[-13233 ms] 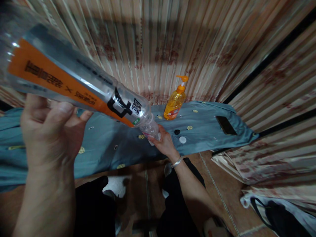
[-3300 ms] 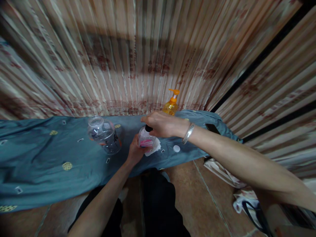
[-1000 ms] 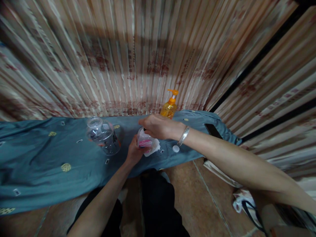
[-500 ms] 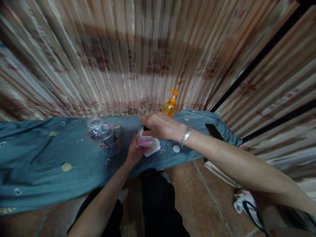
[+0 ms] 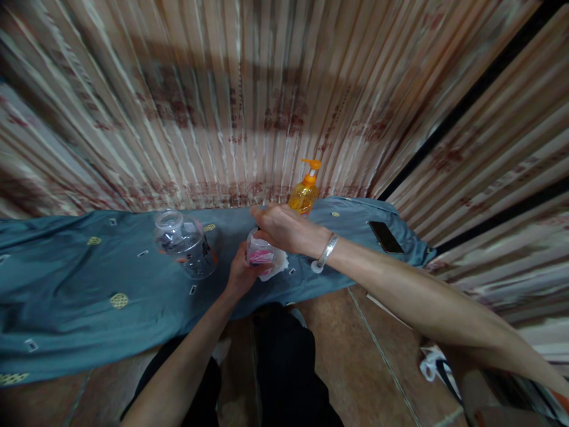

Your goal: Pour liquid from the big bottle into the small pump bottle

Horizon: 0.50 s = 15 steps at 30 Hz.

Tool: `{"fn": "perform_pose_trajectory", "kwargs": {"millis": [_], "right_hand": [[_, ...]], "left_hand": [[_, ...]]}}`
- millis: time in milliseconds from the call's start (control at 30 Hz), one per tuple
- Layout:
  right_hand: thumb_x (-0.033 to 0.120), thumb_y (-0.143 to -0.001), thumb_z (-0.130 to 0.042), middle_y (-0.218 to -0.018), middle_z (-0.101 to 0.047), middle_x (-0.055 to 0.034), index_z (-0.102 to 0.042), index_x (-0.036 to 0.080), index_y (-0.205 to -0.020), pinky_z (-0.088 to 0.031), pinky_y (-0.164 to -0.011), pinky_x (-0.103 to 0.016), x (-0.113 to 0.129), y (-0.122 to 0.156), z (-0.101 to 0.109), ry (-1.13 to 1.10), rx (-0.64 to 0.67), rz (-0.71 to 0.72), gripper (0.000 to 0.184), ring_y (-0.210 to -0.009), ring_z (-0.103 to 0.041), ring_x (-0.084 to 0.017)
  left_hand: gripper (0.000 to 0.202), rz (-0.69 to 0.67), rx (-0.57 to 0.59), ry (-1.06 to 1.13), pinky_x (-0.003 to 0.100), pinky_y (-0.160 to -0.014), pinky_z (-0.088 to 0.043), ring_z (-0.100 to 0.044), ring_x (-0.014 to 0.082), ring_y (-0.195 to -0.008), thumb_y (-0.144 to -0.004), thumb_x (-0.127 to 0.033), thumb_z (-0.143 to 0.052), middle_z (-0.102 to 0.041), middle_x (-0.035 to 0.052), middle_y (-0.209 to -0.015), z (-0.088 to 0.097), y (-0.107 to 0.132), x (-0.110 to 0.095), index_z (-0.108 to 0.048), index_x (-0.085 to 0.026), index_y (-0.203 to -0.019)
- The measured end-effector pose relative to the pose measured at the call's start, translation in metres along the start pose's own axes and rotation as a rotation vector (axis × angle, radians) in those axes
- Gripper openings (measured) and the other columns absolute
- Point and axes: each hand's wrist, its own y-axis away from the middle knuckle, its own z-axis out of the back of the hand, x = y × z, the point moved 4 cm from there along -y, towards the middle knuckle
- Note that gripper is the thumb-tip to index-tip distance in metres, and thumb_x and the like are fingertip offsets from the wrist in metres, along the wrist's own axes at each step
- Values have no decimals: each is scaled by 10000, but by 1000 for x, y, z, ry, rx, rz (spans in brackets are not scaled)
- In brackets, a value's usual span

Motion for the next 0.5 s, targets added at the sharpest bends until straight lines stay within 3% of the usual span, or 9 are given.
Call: {"fn": "perform_pose_trajectory", "kwargs": {"millis": [100, 167, 233, 300, 400, 500], "right_hand": [[326, -1219, -835, -1369, -924, -209, -776, 125, -1586, -669, -1014, -397, -7, -1, -6, -97, -64, 7, 423, -1229, -910, -360], [356, -1205, -852, -1441, -922, -213, -750, 147, -1672, -698, -1111, -446, -16, 1, -10, -192, -176, 18, 521, -1336, -902, -385], [352, -1238, -779, -1538, -907, -203, -740, 205, -1726, -697, -1207, -498, -29, 4, -20, -264, -314, -13, 511, -1447, -879, -391], [300, -1272, -674, -1572, -907, -198, -760, 233, -1728, -681, -1273, -538, -43, 7, -39, -302, -373, -110, 469, -1492, -874, -390], [191, -1250, -625, -1604, -901, -233, -814, 182, -1652, -684, -1275, -489, -56, 10, -83, -299, -276, -294, 444, -1510, -884, -371], [147, -1176, -742, -1566, -921, -225, -839, 176, -1582, -695, -1227, -394, -55, 7, -129, -259, -102, -380, 419, -1534, -879, -343]], "left_hand": [[713, 11, -4, 1, 466, -1050, -716, -876, 335, -1134, -635, -244, -1156, -889, 33, -1185, 3, 0, -2, -795, -276, -1250], [704, 21, -11, 2, 462, -1043, -718, -880, 336, -1134, -637, -229, -1142, -884, 29, -1175, 6, 0, -4, -787, -268, -1244], [704, 35, -18, 2, 460, -1019, -721, -884, 335, -1111, -630, -213, -1132, -885, 24, -1162, 8, -1, -5, -780, -260, -1238], [720, 50, -25, 2, 454, -994, -721, -888, 331, -1077, -617, -209, -1131, -896, 24, -1154, 11, -1, -5, -778, -254, -1244], [740, 72, -43, 6, 435, -975, -711, -892, 322, -1051, -606, -230, -1146, -911, 19, -1143, 14, -3, -5, -775, -255, -1245], [725, 89, -61, 9, 409, -938, -703, -894, 313, -1021, -601, -243, -1161, -909, 5, -1100, 18, -5, -5, -768, -263, -1211]]}}
